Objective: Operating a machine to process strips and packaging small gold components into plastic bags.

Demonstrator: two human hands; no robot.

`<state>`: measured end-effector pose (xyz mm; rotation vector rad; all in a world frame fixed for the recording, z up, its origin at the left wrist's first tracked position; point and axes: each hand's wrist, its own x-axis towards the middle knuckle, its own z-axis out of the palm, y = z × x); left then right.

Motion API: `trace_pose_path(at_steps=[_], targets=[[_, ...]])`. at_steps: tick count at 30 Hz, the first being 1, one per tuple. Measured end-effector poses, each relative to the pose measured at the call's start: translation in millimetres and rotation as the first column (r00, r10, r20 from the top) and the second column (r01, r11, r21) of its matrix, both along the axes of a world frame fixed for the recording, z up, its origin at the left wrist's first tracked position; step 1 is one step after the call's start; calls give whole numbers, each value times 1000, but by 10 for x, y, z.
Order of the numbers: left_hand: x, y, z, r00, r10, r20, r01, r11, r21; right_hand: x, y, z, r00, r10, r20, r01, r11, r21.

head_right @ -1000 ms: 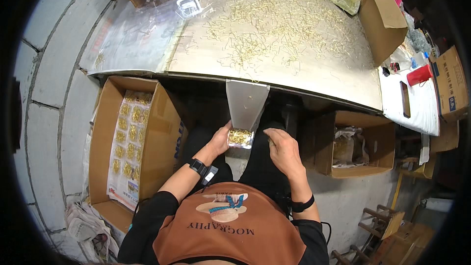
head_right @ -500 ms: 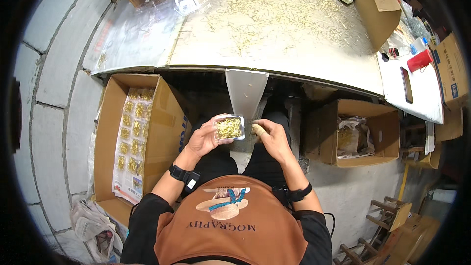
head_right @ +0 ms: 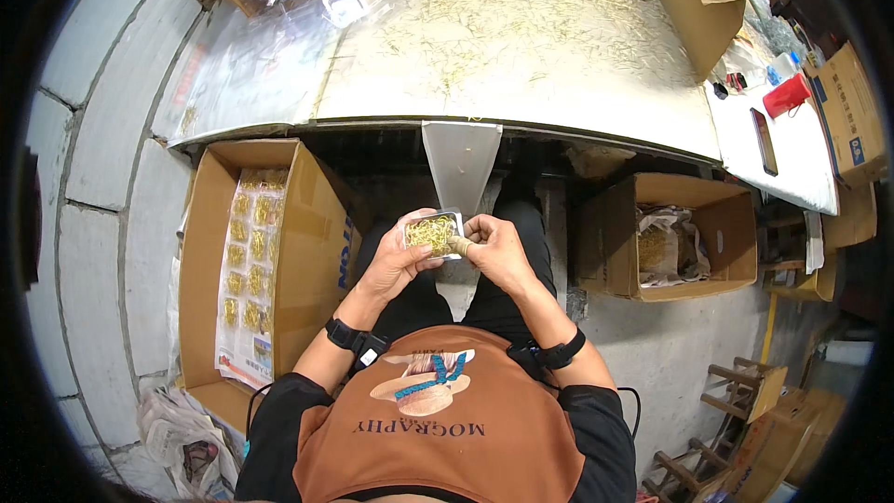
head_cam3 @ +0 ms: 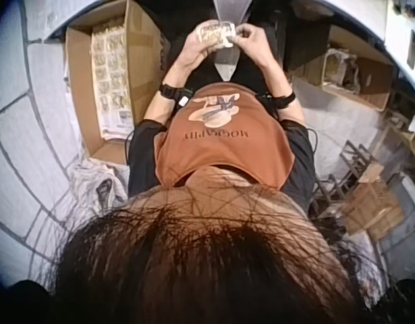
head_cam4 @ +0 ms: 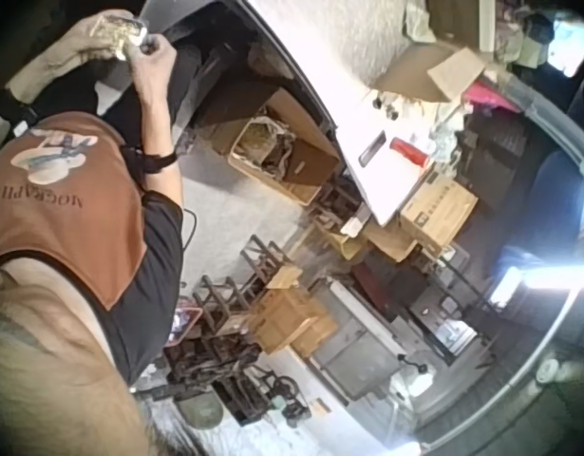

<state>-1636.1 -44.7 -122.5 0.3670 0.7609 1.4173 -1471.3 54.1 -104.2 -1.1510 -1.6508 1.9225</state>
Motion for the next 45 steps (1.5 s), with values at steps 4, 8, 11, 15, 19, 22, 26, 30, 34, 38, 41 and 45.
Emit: trace_pose_path(at_steps=[4,8,11,15,19,22,26,30,34,38,41,45], targets=[[8,-12,-46,994,22,-108,-19,999,30,-53,-67,17,968,-29,250,-58,940,335],[-47,-22,-47,996,55,67,-53,998,-37,-51,-102,114,970,-50,236,-48,919,391],[-55,-20,-110,996,89,9,-88,994,-67,-32,-102,241,979,-128,157,-40,638,769],[-60,-10,-227,987,119,-107,-131,984,-118,-65,-78,278,989,-30,147,-107,548,829],[-203,-66,-197,982,188,11,-184,972,-146,-35,64,364,994,-106,31,32,537,843],[-327,-148,-89,974,176,-141,-196,969,-150,-82,50,415,998,-49,33,-1,544,839],[-391,-227,19,952,196,-236,-233,963,-137,-399,-151,561,961,208,180,-249,381,891],[-455,-288,180,954,291,-72,-294,955,-34,-742,-319,637,813,399,425,-476,33,879],[-644,-660,578,908,399,-127,-402,915,-4,-1076,-462,755,746,554,369,-438,-10,899],[-1155,-1306,746,816,532,-226,-552,834,-28,-1215,-563,1015,772,616,157,-304,140,942],[-1544,-2036,867,692,628,-355,-688,723,-61,-1130,-460,952,857,509,80,-258,289,922],[-1728,-3041,606,636,625,-452,-755,625,-198,-855,-173,589,914,332,232,-355,382,853]])
